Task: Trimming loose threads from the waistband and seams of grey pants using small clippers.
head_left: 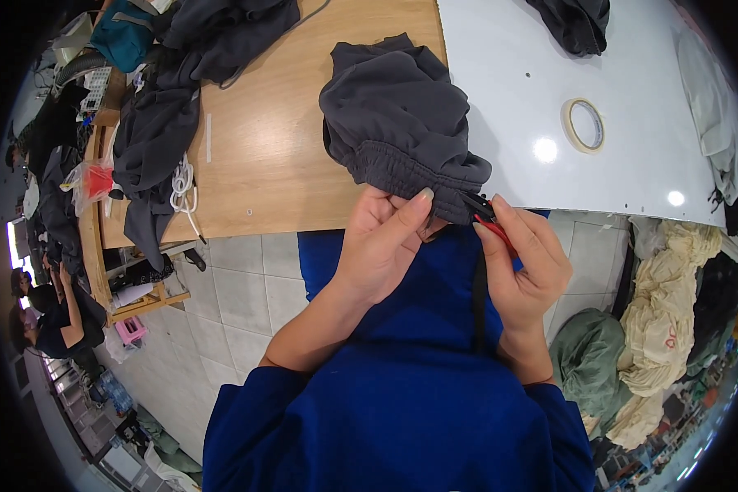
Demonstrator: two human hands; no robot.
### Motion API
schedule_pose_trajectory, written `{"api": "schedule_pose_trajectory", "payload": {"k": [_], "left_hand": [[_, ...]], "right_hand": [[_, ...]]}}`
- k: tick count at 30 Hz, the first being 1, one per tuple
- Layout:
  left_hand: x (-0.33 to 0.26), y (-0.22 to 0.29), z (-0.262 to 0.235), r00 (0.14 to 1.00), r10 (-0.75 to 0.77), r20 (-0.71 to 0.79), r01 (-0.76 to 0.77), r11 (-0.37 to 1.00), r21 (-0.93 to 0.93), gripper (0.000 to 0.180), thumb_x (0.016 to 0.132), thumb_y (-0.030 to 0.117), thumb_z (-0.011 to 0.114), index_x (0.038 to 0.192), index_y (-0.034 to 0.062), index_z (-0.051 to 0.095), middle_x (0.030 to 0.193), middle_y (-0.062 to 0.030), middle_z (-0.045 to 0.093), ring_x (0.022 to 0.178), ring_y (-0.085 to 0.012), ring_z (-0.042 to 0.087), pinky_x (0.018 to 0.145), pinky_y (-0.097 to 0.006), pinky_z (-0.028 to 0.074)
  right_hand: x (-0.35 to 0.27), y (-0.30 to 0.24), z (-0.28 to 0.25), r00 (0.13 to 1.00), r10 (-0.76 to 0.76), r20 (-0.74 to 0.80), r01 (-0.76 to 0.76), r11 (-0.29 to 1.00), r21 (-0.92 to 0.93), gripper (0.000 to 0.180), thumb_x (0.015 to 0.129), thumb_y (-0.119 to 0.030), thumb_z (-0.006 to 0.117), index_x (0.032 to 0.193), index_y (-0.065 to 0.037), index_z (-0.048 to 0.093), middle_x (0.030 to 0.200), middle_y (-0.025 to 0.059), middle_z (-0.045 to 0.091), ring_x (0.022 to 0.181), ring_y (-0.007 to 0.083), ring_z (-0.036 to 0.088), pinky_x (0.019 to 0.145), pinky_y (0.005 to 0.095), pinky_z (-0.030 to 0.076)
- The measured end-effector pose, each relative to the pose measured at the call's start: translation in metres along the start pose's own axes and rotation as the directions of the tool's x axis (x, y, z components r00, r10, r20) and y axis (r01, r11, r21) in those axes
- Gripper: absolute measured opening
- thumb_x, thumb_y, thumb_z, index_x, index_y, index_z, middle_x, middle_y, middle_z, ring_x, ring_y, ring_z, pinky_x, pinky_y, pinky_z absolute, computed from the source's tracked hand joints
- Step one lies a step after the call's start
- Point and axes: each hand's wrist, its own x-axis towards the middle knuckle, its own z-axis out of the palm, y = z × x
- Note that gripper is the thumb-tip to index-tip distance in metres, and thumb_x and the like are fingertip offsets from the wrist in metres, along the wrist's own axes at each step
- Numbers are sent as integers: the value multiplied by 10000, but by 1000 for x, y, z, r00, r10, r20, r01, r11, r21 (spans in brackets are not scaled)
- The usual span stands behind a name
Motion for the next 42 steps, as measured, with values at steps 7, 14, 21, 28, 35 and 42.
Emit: {"api": "schedule_pose_trajectory", "payload": {"k": [7,14,21,28,35,42], "left_hand": [[0,1,3,999,-31,-21,31,1000,-4,284,949,87,431,1228,38,416,1178,-120,555,1089,-198,556,929,-345,459],[0,1,4,998,-24,-60,25,999,23,285,947,84,429,1226,27,423,1183,-129,553,1068,-196,572,914,-331,479],[-1,1,5,996,-27,-87,32,998,57,289,941,92,454,1224,38,429,1173,-119,560,1051,-185,581,889,-316,498],[0,6,8,989,-116,-92,115,993,-10,246,921,89,515,1158,68,452,1131,-73,567,1035,-146,561,904,-331,472],[2,4,9,986,-110,-124,110,994,-5,226,923,101,516,1142,63,473,1106,-65,580,995,-136,575,859,-300,496],[0,4,3,991,-102,-90,101,995,-19,286,947,134,464,1223,62,440,1160,-102,569,1026,-176,591,866,-311,506]], "right_hand": [[-2,3,-1,1000,-31,-4,31,1000,4,356,655,49,739,1000,-20,680,802,104,629,638,168,600,571,229,482],[-2,-1,-7,994,99,39,-101,992,76,379,667,49,733,1035,-9,661,832,118,630,662,148,605,581,218,482],[0,-2,-3,997,65,45,-67,996,52,384,662,50,737,1034,-13,664,825,112,624,677,156,609,597,224,486],[1,-2,-2,996,70,46,-74,994,75,385,662,48,739,1035,-11,663,823,112,621,676,158,609,598,224,484],[-1,-2,-9,976,-93,198,46,972,231,390,625,39,754,1003,3,665,823,120,635,674,180,618,593,242,492],[-1,2,-9,994,35,101,-51,985,166,392,640,24,746,1022,5,660,831,122,630,657,170,611,586,242,489]]}}
